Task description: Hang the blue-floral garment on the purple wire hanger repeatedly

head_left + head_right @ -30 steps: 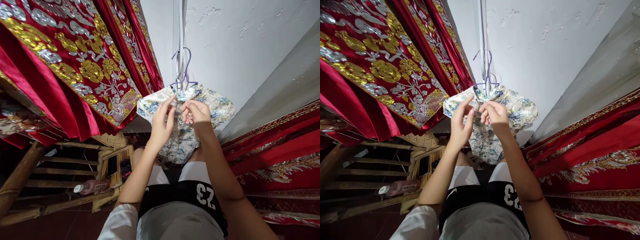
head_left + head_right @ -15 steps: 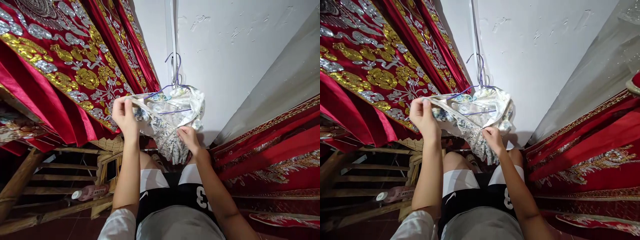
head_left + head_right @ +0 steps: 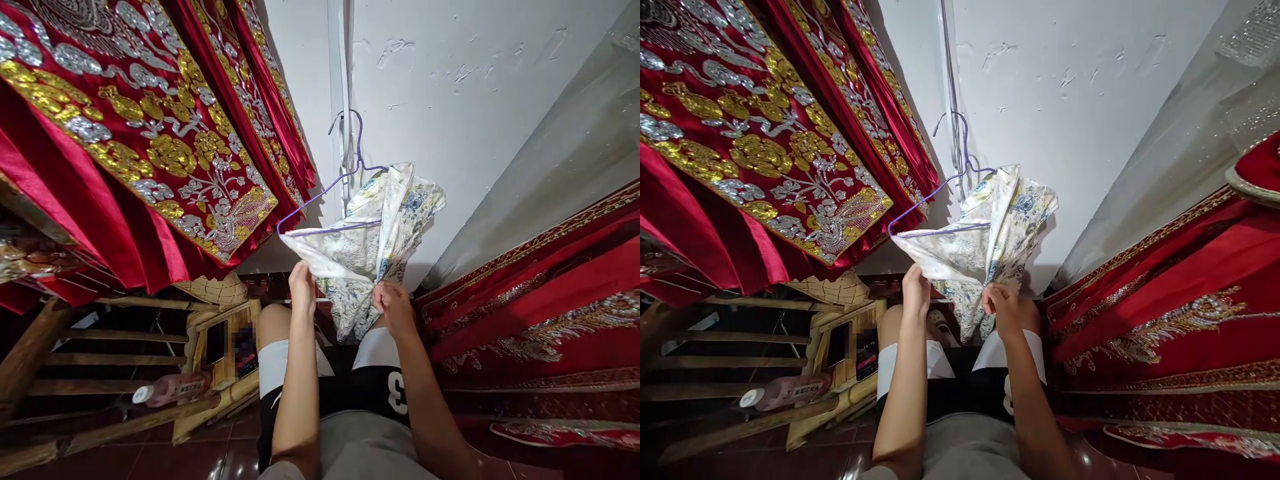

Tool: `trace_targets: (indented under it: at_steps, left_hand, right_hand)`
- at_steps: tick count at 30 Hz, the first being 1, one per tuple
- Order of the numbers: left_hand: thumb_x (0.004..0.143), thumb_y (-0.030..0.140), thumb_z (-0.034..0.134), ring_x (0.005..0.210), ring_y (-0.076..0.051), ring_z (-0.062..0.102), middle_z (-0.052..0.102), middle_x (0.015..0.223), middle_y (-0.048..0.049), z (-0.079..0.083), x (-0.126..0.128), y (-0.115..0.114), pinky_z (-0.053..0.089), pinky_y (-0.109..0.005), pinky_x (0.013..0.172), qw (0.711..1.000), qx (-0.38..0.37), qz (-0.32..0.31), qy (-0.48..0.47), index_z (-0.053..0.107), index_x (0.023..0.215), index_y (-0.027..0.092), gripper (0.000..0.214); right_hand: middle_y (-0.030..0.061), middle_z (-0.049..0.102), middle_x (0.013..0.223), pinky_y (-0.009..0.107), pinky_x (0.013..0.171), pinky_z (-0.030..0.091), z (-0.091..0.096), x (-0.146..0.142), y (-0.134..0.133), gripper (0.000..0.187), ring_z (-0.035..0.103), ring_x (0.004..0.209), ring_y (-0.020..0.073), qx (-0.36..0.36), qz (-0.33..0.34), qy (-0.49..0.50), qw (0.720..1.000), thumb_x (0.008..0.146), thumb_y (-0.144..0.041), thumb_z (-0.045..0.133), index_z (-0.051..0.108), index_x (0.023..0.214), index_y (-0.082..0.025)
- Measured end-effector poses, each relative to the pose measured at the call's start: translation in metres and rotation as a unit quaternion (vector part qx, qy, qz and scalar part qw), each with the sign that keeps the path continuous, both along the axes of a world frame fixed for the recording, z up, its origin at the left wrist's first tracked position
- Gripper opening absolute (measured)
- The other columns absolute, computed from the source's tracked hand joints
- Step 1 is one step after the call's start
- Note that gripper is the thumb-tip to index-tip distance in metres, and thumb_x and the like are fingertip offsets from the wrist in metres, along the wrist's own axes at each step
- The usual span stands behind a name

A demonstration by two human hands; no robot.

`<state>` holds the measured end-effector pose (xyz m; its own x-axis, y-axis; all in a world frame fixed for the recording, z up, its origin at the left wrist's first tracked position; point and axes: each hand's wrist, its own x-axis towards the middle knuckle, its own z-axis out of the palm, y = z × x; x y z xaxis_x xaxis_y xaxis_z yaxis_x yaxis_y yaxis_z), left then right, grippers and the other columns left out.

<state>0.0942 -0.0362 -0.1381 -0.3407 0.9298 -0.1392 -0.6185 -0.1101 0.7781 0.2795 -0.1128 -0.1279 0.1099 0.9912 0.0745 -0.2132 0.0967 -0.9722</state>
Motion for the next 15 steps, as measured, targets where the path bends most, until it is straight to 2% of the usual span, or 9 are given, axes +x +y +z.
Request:
trace_targets:
  at_steps: [2,4,6,9,10,11,13,15]
  left_hand:
    - [0.079,0.015,0.071,0.077,-0.014,0.064,0.072,0.08,-0.0022,-0.008,0.005,-0.01,0.051,-0.022,0.077,0.996,0.012,-0.038,0.081,0.072,0.08,0.014,0.001]
    - [0.078,0.023,0.076,0.075,-0.013,0.058,0.067,0.077,-0.0002,-0.011,0.006,-0.021,0.048,-0.023,0.075,0.982,0.038,-0.089,0.165,0.07,0.076,0.015,0.01]
    - [0.084,0.035,0.074,0.076,-0.014,0.055,0.064,0.079,-0.0003,-0.008,0.006,-0.032,0.046,-0.024,0.075,0.961,0.081,-0.144,0.221,0.067,0.074,0.016,0.023]
    - [0.089,0.046,0.071,0.081,-0.016,0.055,0.063,0.088,-0.0035,0.006,0.01,-0.049,0.045,-0.026,0.077,0.939,0.15,-0.223,0.216,0.066,0.075,0.016,0.034]
    - [0.09,0.048,0.07,0.083,-0.017,0.056,0.063,0.09,-0.0044,0.013,0.013,-0.054,0.046,-0.027,0.078,0.929,0.174,-0.247,0.214,0.066,0.077,0.016,0.035]
    - [0.091,0.048,0.07,0.085,-0.018,0.057,0.063,0.092,-0.0053,0.02,0.015,-0.059,0.046,-0.028,0.08,0.917,0.199,-0.269,0.216,0.067,0.078,0.016,0.034]
    - [0.093,0.044,0.069,0.091,-0.019,0.059,0.063,0.096,-0.0069,0.035,0.023,-0.07,0.046,-0.03,0.084,0.889,0.246,-0.306,0.236,0.07,0.081,0.017,0.03]
    - [0.095,0.037,0.067,0.097,-0.021,0.06,0.064,0.1,-0.0081,0.048,0.03,-0.081,0.046,-0.032,0.09,0.855,0.285,-0.33,0.283,0.072,0.085,0.017,0.023]
  right_hand:
    - [-0.0023,0.038,0.042,0.029,0.046,0.021,-0.001,0.01,-0.004,0.033,0.028,0.042,0.0116,-0.008,-0.005,-0.017,1.0,0.077,-0.04,0.057,0.048,0.049,-0.025]
    - [-0.0018,0.039,0.043,0.029,0.048,0.023,-0.002,0.018,-0.008,0.035,0.029,0.043,0.0119,-0.02,0.019,-0.051,0.998,0.076,-0.041,0.057,0.047,0.047,-0.025]
    - [-0.0013,0.041,0.043,0.03,0.049,0.025,-0.002,0.025,-0.012,0.034,0.032,0.044,0.0123,-0.059,0.105,-0.099,0.988,0.076,-0.039,0.057,0.049,0.046,-0.024]
    - [0.0007,0.05,0.045,0.031,0.054,0.031,-0.002,0.029,-0.015,0.03,0.04,0.048,0.0147,-0.146,0.28,-0.185,0.931,0.079,-0.037,0.058,0.06,0.053,-0.022]
    - [0.0018,0.054,0.048,0.032,0.056,0.034,-0.001,0.029,-0.015,0.028,0.044,0.051,0.016,-0.158,0.291,-0.204,0.921,0.08,-0.038,0.059,0.062,0.057,-0.021]
    - [0.0027,0.058,0.054,0.032,0.058,0.036,0.0,0.028,-0.015,0.028,0.047,0.055,0.0174,-0.156,0.262,-0.215,0.928,0.081,-0.04,0.06,0.063,0.061,-0.021]
    - [0.0038,0.063,0.065,0.033,0.062,0.041,0.003,0.025,-0.013,0.031,0.053,0.066,0.0204,-0.135,0.131,-0.209,0.96,0.082,-0.05,0.061,0.062,0.068,-0.022]
    - [0.004,0.059,0.066,0.035,0.064,0.044,0.005,0.021,-0.011,0.044,0.054,0.072,0.0237,-0.143,0.027,-0.174,0.974,0.083,-0.066,0.057,0.061,0.071,-0.024]
